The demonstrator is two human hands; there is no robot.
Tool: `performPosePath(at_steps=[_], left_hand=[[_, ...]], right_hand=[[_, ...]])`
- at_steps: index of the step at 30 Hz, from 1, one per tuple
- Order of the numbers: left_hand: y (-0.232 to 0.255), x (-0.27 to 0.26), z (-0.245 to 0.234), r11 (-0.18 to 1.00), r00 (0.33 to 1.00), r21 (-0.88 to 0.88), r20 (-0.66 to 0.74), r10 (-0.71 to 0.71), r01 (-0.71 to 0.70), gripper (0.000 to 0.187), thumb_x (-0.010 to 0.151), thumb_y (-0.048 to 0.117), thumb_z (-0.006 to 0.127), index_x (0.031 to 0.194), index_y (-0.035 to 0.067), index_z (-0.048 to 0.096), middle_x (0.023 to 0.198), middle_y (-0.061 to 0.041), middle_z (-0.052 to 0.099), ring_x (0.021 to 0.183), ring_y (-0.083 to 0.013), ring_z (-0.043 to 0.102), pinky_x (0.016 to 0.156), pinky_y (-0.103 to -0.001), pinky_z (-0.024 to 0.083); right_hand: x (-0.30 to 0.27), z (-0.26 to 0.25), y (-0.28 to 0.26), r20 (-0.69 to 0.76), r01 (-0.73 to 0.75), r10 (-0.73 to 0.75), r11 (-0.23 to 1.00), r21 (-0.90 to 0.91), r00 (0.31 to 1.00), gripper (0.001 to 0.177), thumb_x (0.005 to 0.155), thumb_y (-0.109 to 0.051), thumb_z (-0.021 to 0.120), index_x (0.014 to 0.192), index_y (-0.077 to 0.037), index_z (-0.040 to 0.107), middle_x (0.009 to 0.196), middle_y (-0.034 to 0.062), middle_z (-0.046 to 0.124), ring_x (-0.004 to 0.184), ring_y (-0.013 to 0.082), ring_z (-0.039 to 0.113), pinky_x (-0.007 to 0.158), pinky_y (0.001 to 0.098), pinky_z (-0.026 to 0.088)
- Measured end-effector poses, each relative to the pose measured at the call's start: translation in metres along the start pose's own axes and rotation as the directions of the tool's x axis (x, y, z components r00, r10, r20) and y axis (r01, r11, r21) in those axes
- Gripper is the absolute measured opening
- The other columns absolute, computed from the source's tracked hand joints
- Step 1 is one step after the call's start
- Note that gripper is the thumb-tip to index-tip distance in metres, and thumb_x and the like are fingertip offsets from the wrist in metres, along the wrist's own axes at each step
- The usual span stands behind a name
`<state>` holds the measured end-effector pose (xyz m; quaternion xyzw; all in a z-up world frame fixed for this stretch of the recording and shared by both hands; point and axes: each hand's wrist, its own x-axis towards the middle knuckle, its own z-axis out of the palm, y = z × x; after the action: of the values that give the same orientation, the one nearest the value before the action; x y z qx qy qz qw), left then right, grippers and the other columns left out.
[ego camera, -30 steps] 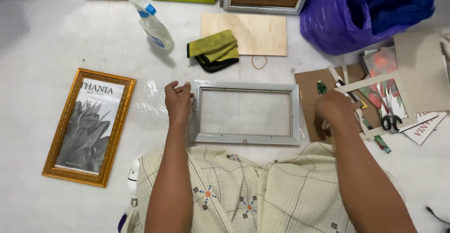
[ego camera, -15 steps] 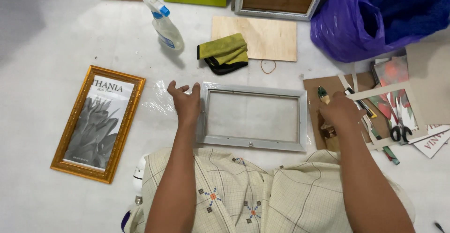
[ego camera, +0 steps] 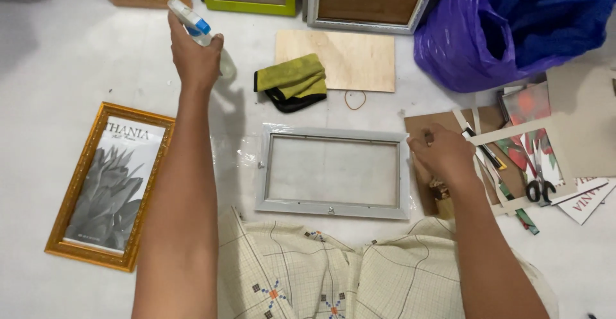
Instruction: Cleaning a picture frame using a brush, spray cleaner, and a cloth
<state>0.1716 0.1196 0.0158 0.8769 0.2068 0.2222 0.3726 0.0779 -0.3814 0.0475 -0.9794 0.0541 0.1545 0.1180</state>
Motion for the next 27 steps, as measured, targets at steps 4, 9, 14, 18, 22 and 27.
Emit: performPosePath(at_steps=[4, 9, 14, 18, 22, 27], left_hand=[[0.017, -0.003, -0.007, 0.999, 0.999, -0.035, 0.045, -0.003, 0.004, 0.065, 0.094, 0.019, 0.081, 0.141, 0.004, 0.039, 0.12, -0.016, 0.067, 0.108, -0.0321, 0.071, 0.094, -0.048, 0.055], [0.026, -0.016, -0.014, 0.979, 0.974, 0.054, -0.1, 0.202, -0.198, 0.022, 0.105, 0.018, 0.065, 0.111, 0.006, 0.047, 0.093, -0.01, 0.047, 0.073, -0.0194, 0.052, 0.066, -0.04, 0.052], [0.098, -0.077, -0.038, 0.877, 0.903, -0.346, 0.151, 0.402, -0.333, 0.021, 0.091, 0.017, 0.08, 0.104, 0.006, 0.067, 0.087, -0.012, 0.068, 0.075, -0.0222, 0.065, 0.07, -0.036, 0.056], [0.145, -0.162, -0.038, 0.728, 0.7, -0.674, 0.461, 0.545, -0.123, 0.036, 0.083, 0.025, 0.084, 0.11, 0.003, 0.072, 0.118, -0.026, 0.068, 0.114, -0.0437, 0.064, 0.108, -0.057, 0.043], [0.185, -0.221, -0.055, 0.688, 0.535, -0.725, 0.575, 0.619, -0.016, 0.04, 0.085, 0.027, 0.082, 0.122, 0.016, 0.073, 0.145, -0.017, 0.057, 0.133, -0.045, 0.051, 0.116, -0.057, 0.034], [0.2, -0.25, -0.065, 0.645, 0.439, -0.751, 0.633, 0.638, 0.145, 0.044, 0.087, 0.031, 0.081, 0.128, 0.019, 0.071, 0.152, -0.017, 0.052, 0.146, -0.0452, 0.037, 0.122, -0.059, 0.021]], right_hand=[[0.0, -0.005, -0.004, 0.034, -0.001, 0.0, 1.0, 0.015, 0.999, 0.056, 0.092, -0.05, 0.061, 0.131, -0.011, 0.069, 0.111, 0.0106, 0.076, 0.105, 0.0341, 0.069, 0.097, 0.044, 0.046], [-0.01, -0.011, -0.012, -0.079, 0.1, -0.079, 0.945, 0.313, 0.994, 0.052, 0.087, -0.036, 0.07, 0.117, 0.007, 0.072, 0.107, 0.0192, 0.076, 0.094, 0.0318, 0.072, 0.085, 0.0378, 0.055], [-0.042, -0.035, -0.047, -0.053, 0.25, -0.269, 0.785, 0.567, 0.962, 0.05, 0.086, -0.029, 0.074, 0.128, -0.002, 0.069, 0.129, 0.0203, 0.067, 0.121, 0.037, 0.061, 0.103, 0.0473, 0.047], [-0.071, -0.043, -0.069, 0.058, 0.297, -0.642, 0.43, 0.852, 0.764, 0.067, 0.078, -0.015, 0.082, 0.14, -0.001, 0.061, 0.148, 0.0301, 0.054, 0.142, 0.052, 0.043, 0.117, 0.0631, 0.03], [-0.076, -0.005, -0.046, -0.008, 0.359, -0.712, 0.345, 0.867, 0.702, 0.075, 0.068, -0.007, 0.095, 0.137, -0.003, 0.066, 0.14, 0.0132, 0.064, 0.136, 0.0258, 0.05, 0.114, 0.0498, 0.038], [-0.091, 0.023, -0.022, 0.14, 0.13, -0.838, 0.242, 0.962, 0.527, 0.054, 0.075, -0.009, 0.092, 0.124, 0.002, 0.071, 0.109, 0.0119, 0.077, 0.103, 0.0165, 0.059, 0.096, 0.0435, 0.053]])
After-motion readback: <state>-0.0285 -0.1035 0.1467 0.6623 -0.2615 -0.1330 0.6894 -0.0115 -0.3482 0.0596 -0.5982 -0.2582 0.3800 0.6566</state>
